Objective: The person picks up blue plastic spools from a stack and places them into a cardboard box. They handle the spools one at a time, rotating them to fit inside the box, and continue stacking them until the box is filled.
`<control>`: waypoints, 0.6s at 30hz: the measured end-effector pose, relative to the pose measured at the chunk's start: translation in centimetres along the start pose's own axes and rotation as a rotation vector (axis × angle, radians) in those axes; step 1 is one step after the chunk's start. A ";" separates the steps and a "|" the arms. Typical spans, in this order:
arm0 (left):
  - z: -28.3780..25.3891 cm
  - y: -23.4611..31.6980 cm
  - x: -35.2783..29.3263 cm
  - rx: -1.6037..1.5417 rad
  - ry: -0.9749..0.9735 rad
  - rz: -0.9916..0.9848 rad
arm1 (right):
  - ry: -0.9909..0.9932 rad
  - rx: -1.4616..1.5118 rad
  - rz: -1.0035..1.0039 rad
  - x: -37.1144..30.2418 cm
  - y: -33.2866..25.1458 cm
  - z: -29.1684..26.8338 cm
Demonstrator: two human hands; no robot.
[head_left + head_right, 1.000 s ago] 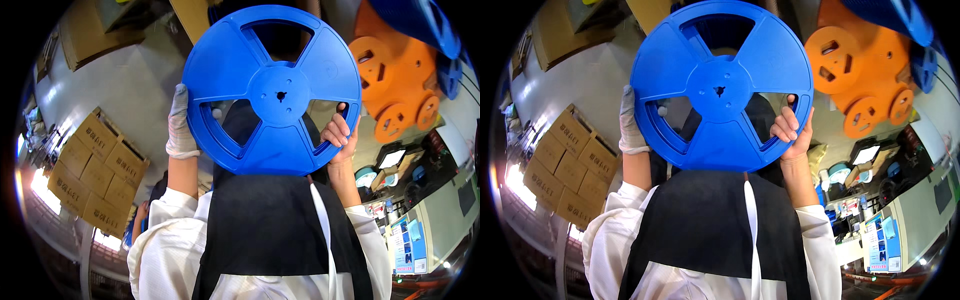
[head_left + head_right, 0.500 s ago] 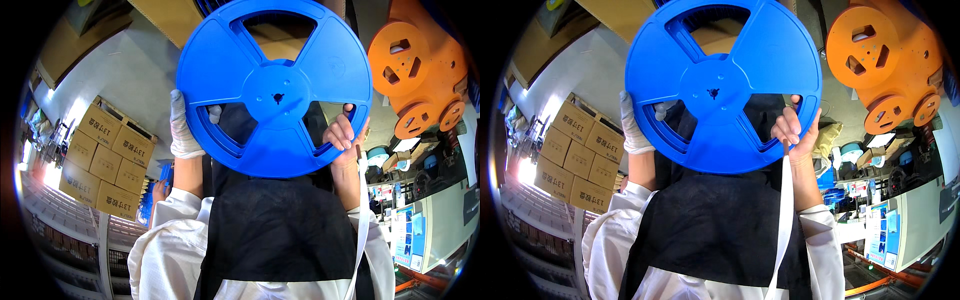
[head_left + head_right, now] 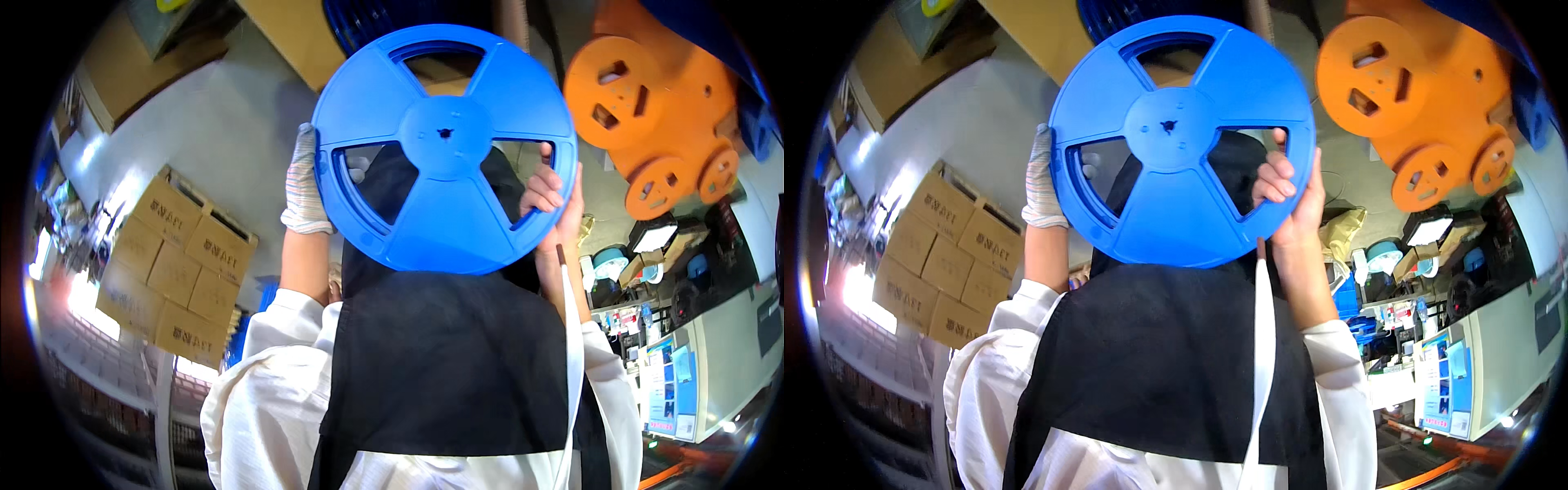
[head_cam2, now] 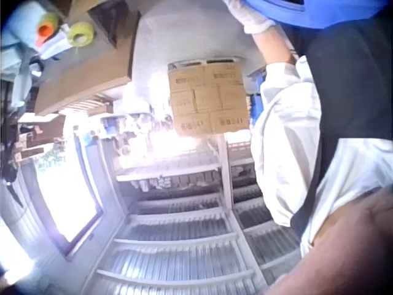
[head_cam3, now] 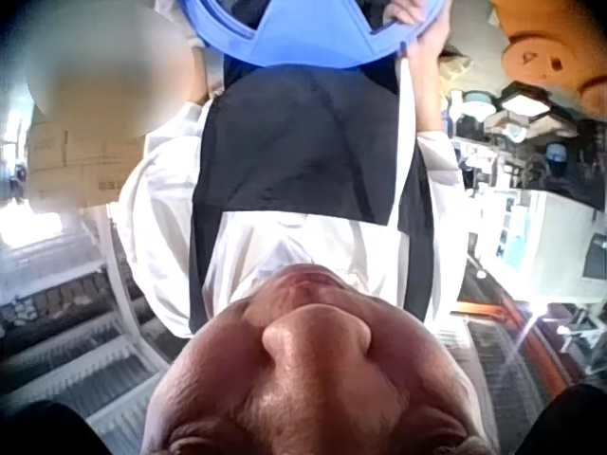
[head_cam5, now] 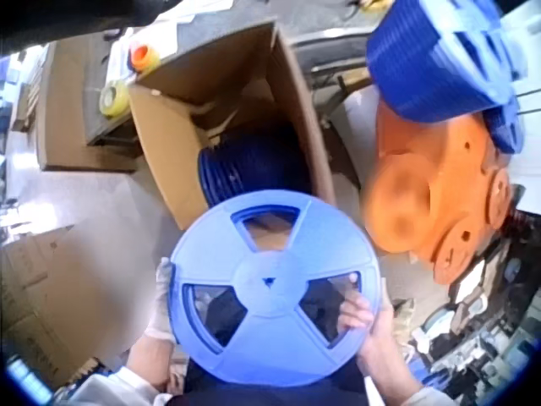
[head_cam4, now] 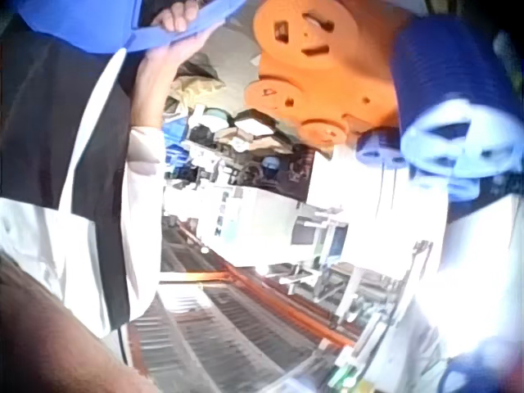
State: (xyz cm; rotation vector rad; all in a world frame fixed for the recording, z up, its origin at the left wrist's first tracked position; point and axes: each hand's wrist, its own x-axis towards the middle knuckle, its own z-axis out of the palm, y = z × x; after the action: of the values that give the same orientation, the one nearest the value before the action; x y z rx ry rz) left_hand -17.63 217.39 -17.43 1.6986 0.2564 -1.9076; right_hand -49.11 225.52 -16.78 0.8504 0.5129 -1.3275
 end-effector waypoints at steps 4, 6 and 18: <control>2.4 3.2 -0.1 0.194 -0.003 0.254 | 0.229 -0.344 -0.273 -4.0 1.5 6.5; 2.4 6.7 -1.3 0.887 -0.366 0.530 | 0.234 -0.263 -0.288 -4.9 3.7 8.1; 16.5 12.6 -0.2 0.937 -0.751 0.339 | -0.262 0.298 -0.767 -9.0 12.7 4.8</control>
State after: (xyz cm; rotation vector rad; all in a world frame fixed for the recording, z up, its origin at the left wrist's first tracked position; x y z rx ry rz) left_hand -25.01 198.90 -11.48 1.1951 -1.2871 -2.3634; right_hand -39.21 227.63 -3.96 0.7219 0.4532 -2.2297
